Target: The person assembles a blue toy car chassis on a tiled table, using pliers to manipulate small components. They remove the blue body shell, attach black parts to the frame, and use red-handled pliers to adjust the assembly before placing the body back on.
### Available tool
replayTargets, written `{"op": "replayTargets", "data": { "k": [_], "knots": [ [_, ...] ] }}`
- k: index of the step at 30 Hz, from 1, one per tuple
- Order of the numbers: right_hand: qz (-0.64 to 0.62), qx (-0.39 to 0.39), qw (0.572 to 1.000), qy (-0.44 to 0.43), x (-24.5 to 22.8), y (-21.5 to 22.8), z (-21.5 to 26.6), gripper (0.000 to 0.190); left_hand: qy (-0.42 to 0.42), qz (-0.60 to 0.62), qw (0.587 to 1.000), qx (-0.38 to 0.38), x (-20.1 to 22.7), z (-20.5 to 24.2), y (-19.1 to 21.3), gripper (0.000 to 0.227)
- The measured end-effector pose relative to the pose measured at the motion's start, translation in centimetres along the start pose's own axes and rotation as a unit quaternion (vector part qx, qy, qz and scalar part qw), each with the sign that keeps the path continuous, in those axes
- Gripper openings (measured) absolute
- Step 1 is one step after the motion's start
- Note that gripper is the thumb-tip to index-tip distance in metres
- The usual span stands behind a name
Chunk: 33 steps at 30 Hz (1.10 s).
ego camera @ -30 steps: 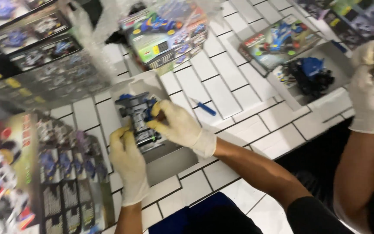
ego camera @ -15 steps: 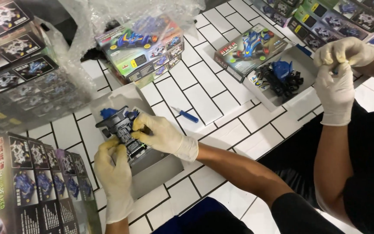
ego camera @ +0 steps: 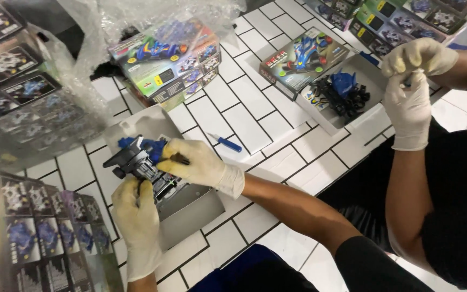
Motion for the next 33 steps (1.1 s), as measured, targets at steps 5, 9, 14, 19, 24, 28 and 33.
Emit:
{"op": "replayTargets", "data": {
  "k": [5,9,14,19,24,28,33],
  "knots": [
    [-0.029,0.004,0.998,-0.064,-0.2,0.2,-0.1,0.022,-0.013,0.015,0.998,0.062,-2.9,0.1,-0.7,0.02],
    [0.004,0.006,1.0,0.016,0.9,-0.5,0.0,0.015,-0.041,-0.008,0.996,0.079,-5.0,-0.1,-2.2,0.021],
    [0.003,-0.026,0.998,0.052,-0.8,0.3,-0.7,0.017,-0.144,-0.055,0.98,0.126,-4.2,-0.7,-2.4,0.02],
    [0.005,-0.033,0.999,0.035,-0.2,-0.5,-0.4,0.019,-0.222,-0.084,0.952,0.191,-3.8,-0.4,-1.9,0.025],
    [0.05,-0.02,0.998,0.016,1.1,-0.6,-0.1,0.022,-0.207,-0.046,0.959,0.188,-4.3,-0.3,-1.9,0.021],
    [0.042,-0.022,0.999,0.023,0.4,-0.9,-0.3,0.022,-0.223,-0.035,0.952,0.206,-4.3,-0.3,-1.6,0.021],
    [0.093,-0.021,0.993,0.071,-0.2,-0.6,-0.9,0.025,-0.228,-0.014,0.952,0.202,-4.9,-0.5,-1.7,0.018]
  ]
}}
Point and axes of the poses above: each hand's wrist, its own z-axis away from the middle knuckle, its own y-axis out of the back of the hand, x = y × z, the point moved 6 cm from there along -z, towards the middle knuckle, and after that the axes turned 7 degrees about -x, right-handed, at the moved point
